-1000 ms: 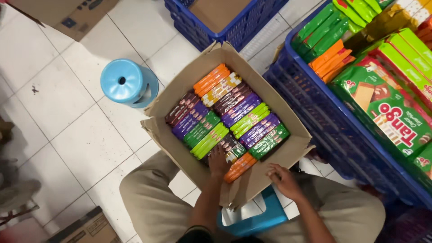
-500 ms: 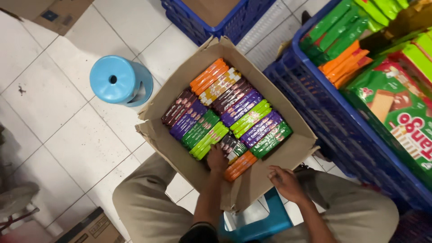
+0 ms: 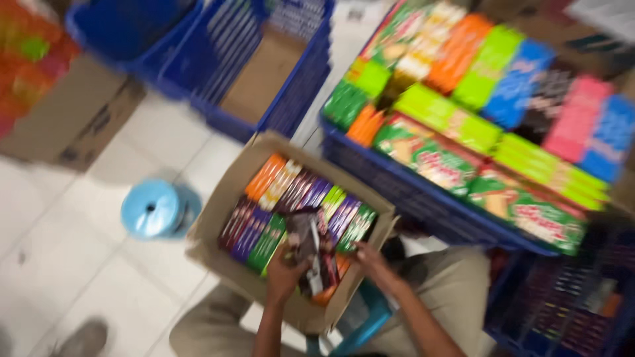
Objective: The person transfers stacks of colorful snack packets from a cardboard box into a blue plastic crate. They pick up the packets by hand and place them into the crate, arranging them in rows.
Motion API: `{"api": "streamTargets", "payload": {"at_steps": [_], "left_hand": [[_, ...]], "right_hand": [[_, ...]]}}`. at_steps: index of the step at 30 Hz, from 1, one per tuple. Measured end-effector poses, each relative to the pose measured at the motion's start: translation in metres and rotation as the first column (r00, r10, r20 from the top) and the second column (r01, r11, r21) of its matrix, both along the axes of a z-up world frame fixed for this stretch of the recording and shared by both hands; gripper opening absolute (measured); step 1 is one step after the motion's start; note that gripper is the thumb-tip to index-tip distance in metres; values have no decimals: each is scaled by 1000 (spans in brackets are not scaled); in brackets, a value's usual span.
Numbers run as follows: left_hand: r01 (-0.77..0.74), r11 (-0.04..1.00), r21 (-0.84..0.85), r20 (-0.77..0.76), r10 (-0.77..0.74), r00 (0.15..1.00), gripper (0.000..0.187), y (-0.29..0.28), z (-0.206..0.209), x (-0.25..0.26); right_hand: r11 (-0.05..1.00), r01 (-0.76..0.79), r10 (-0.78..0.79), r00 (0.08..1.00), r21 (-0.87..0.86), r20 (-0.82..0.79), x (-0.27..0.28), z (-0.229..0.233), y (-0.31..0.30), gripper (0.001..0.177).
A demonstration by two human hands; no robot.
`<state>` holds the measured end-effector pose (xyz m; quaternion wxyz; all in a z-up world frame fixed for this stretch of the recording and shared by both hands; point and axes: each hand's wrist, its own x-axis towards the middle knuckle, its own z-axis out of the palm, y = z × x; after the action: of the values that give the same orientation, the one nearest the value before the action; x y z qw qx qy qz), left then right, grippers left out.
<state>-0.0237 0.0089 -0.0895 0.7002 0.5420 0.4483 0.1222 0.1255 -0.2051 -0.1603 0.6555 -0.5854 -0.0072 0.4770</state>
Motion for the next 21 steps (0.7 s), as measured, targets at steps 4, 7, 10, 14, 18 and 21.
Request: {"api": "streamTargets", "payload": {"at_steps": [4, 7, 10, 14, 18, 21], "left_hand": [[14, 990, -139, -82, -25, 996, 90, -18, 133, 26], [268, 963, 23, -182, -260, 948, 101, -21, 161, 36], [223, 967, 124, -140, -205, 969, 84, -15, 169, 45], [228, 959, 168, -271, -178, 946, 65, -11, 119, 47], [441, 851, 285, -372, -325, 869, 51, -24, 63, 46], [624, 672, 398, -379, -499, 779, 48, -43, 78, 64]], "right_hand": [[768, -95, 178, 982, 634, -68, -4, 85, 6, 112], [821, 201, -60, 961, 534, -271, -2, 69, 7, 86], [931, 105, -145, 985, 348, 89, 31, 70, -13, 79], [963, 121, -244, 771, 240, 588, 74, 204, -56, 79], [858, 404, 166, 367, -318, 915, 123, 279, -107, 86], [772, 543, 455, -107, -331, 884, 154, 283, -139, 79]]}}
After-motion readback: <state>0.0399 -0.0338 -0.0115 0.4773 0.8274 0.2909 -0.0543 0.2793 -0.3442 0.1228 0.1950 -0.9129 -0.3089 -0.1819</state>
